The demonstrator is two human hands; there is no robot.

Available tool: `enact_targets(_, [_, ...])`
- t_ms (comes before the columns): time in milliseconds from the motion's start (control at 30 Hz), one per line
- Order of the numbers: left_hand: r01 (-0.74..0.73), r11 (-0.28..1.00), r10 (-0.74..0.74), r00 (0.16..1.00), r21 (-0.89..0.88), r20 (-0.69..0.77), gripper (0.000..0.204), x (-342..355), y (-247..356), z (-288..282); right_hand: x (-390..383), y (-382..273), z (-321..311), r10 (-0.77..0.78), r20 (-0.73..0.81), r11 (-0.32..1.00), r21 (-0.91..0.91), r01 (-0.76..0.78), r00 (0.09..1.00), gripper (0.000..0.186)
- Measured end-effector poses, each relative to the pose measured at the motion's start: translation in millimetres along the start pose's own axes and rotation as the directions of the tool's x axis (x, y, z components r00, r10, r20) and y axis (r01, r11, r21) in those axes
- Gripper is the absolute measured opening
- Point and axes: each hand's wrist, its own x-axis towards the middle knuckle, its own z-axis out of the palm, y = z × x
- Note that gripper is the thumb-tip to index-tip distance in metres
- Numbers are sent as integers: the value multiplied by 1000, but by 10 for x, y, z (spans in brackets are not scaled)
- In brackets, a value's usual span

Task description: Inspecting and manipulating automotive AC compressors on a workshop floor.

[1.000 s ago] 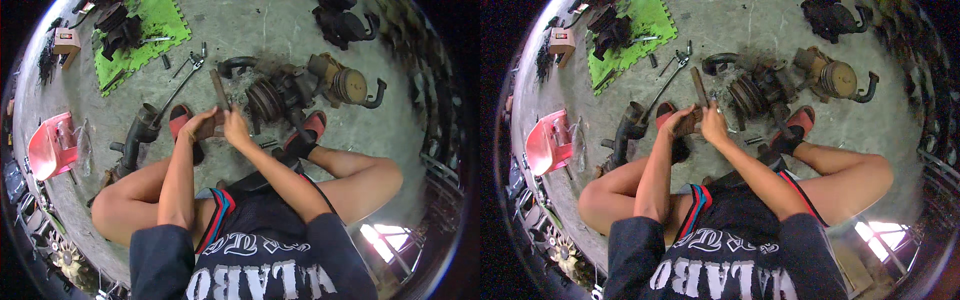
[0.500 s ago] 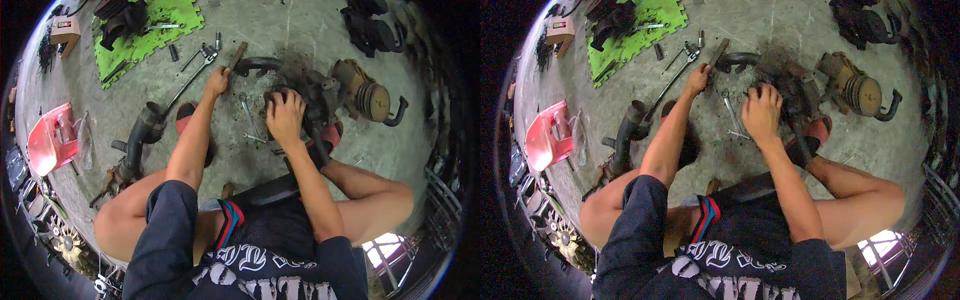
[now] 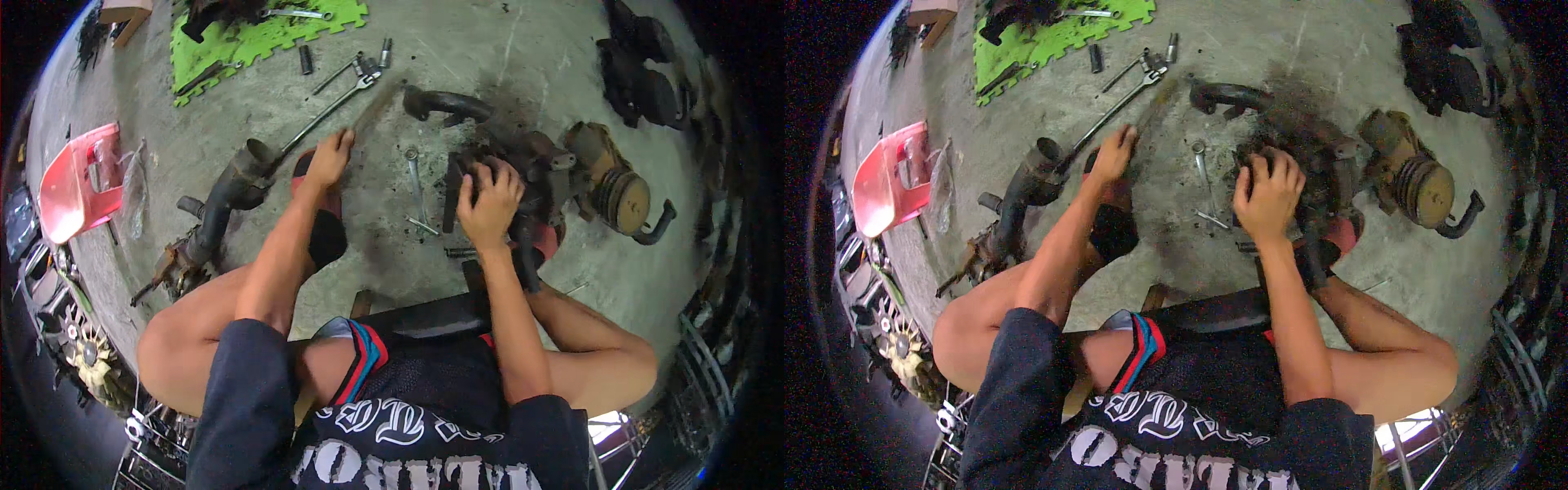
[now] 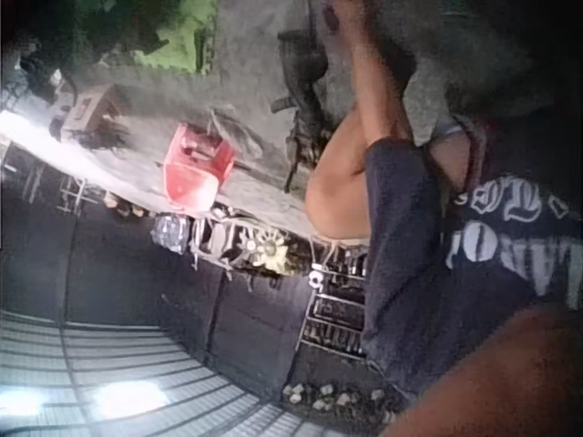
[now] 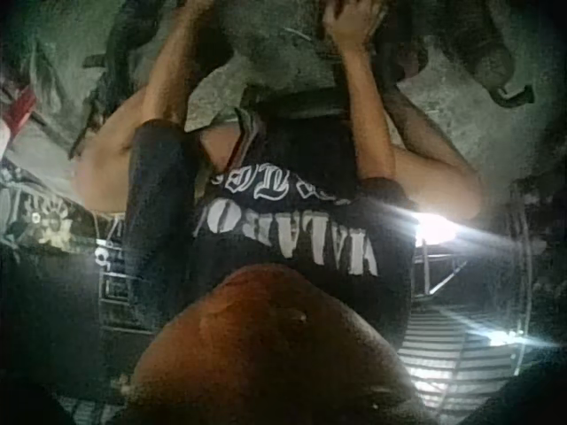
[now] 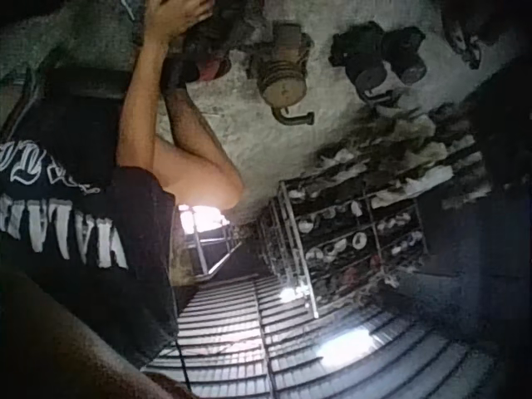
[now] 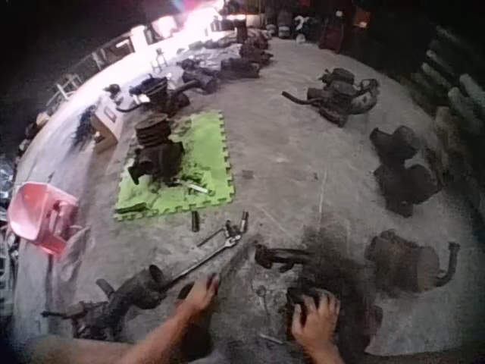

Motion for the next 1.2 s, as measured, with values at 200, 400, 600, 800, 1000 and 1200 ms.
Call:
enact_targets(200, [-96,994,97,995,58,-8,44,625,330,305,-58,-1,-28,5,-18,999,-40,-5,1000,25])
enact_targets(400, [34,985,-31,999,169,-17,40,681,377,598,1,61,-30,6,7,999,-43,-6,1000,25])
enact_targets(600, [-48,954,71,995,297,-67,39,405,7,257,28,-46,27,16,23,1000,3,-16,1000,23])
enact_targets(800, [79,962,-82,997,260,0,40,36,-27,130,1,-27,-10,12,-27,1000,-12,-12,1000,20])
enact_targets(1000, [94,996,-93,987,1,-131,40,268,409,803,3,27,31,22,-25,999,-46,-23,999,19])
enact_targets(1200, [23,996,-41,974,-81,-225,36,818,380,802,57,-46,32,11,-33,998,-64,-14,999,19])
